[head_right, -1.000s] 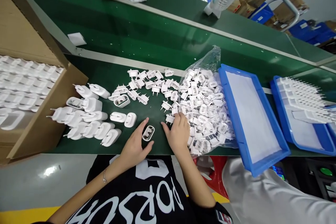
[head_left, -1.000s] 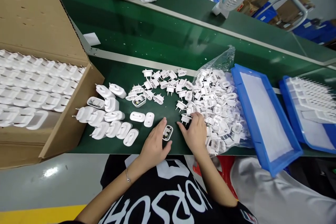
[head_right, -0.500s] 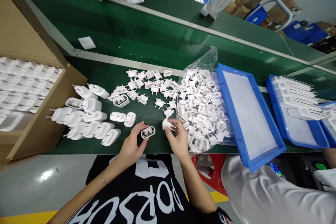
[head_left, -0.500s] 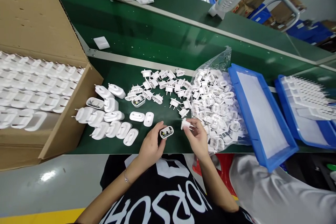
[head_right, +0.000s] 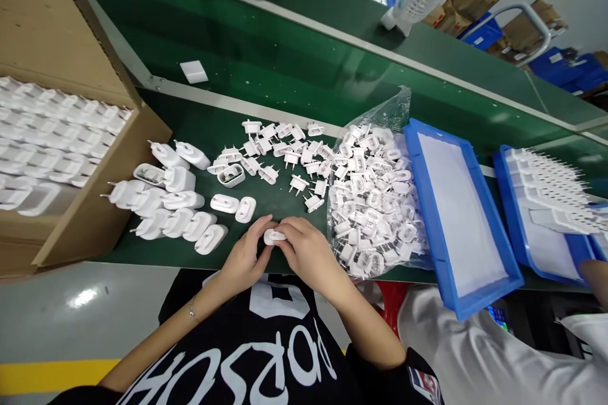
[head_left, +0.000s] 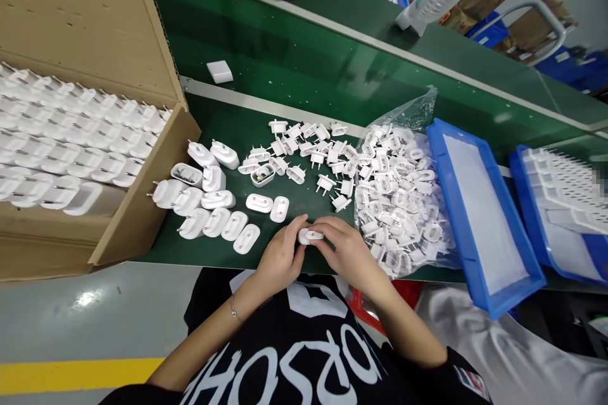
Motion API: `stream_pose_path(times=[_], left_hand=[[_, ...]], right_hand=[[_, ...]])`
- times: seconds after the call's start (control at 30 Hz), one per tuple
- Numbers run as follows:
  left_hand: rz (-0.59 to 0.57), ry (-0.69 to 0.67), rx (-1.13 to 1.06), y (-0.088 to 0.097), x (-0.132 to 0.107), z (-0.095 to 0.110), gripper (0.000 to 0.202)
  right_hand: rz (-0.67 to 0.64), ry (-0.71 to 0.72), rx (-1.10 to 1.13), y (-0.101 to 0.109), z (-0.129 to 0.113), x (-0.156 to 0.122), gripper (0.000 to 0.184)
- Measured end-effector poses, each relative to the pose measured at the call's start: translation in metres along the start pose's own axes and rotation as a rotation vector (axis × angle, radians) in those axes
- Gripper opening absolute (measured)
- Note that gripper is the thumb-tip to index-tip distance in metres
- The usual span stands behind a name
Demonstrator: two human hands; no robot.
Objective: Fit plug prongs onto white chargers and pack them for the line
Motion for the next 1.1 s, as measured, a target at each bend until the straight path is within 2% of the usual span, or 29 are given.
stream_pose_path(times=[0.07, 0.17, 0.3, 0.4, 0.47, 0.53, 0.6, 0.67, 0.73, 0.77, 0.83, 0.9, 0.93, 0.97, 1.0, 1.03, 1.1], left_hand=[[-0.016, 0.010, -0.040, 0.002, 0.000, 0.002, 0.046], [-0.007, 0.094, -0.141, 0.004, 0.001, 0.000, 0.024], [0.032, 0.096, -0.145, 0.003, 0.002, -0.001, 0.020], [0.021, 0.024, -0.063, 0.002, -0.001, 0.001, 0.024], [0.018, -0.058, 0.031, 0.002, -0.004, 0.005, 0.028], [0.060, -0.154, 0.180, 0.005, -0.009, 0.011, 0.031], [0.149, -0.209, 0.367, 0.011, -0.014, 0.015, 0.029], [0.234, -0.210, 0.515, 0.018, -0.018, 0.016, 0.026], [0.297, -0.179, 0.581, 0.023, -0.020, 0.014, 0.025], [0.329, -0.160, 0.592, 0.025, -0.022, 0.013, 0.027], [0.431, -0.154, 0.590, 0.030, -0.029, 0.010, 0.033], [0.536, -0.272, 0.533, 0.033, -0.039, 0.016, 0.033], [0.540, -0.364, 0.480, 0.032, -0.044, 0.020, 0.030], [0.482, -0.449, 0.418, 0.029, -0.047, 0.025, 0.028], [0.360, -0.497, 0.348, 0.023, -0.046, 0.029, 0.028], [0.202, -0.490, 0.267, 0.016, -0.043, 0.030, 0.029], [-0.091, -0.342, 0.110, 0.002, -0.033, 0.028, 0.038]], right_hand=[[-0.060, -0.023, -0.031, 0.000, 0.003, 0.001, 0.015], [-0.112, -0.074, 0.056, -0.003, 0.011, 0.000, 0.014], [-0.010, -0.104, 0.226, -0.013, 0.023, -0.008, 0.016], [0.065, -0.075, 0.329, -0.021, 0.030, -0.018, 0.021], [0.031, -0.073, 0.391, -0.021, 0.032, -0.023, 0.028], [-0.042, -0.071, 0.407, -0.014, 0.032, -0.022, 0.034], [-0.036, -0.038, 0.360, 0.005, 0.028, -0.009, 0.035], [0.078, 0.022, 0.274, 0.032, 0.023, 0.024, 0.032], [0.177, 0.097, 0.181, 0.050, 0.019, 0.076, 0.029], [0.184, 0.130, 0.128, 0.052, 0.017, 0.109, 0.031], [0.158, 0.144, 0.007, 0.044, 0.020, 0.180, 0.040], [0.108, 0.099, -0.106, 0.028, 0.027, 0.247, 0.047], [0.085, 0.093, -0.135, 0.019, 0.029, 0.275, 0.051], [0.063, 0.089, -0.157, 0.010, 0.031, 0.298, 0.054], [0.041, 0.091, -0.172, 0.002, 0.032, 0.316, 0.057], [0.014, 0.094, -0.191, -0.006, 0.034, 0.330, 0.058], [-0.036, 0.101, -0.225, -0.017, 0.035, 0.347, 0.053]])
Point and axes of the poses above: each hand's wrist, its own x-axis towards the middle knuckle, its own y-axis out of the back of the hand, z = x × y, the point moved 6 cm from there along x, towards the middle knuckle, and after that the axes turned 3 degrees about z, right-handed, at the moved point
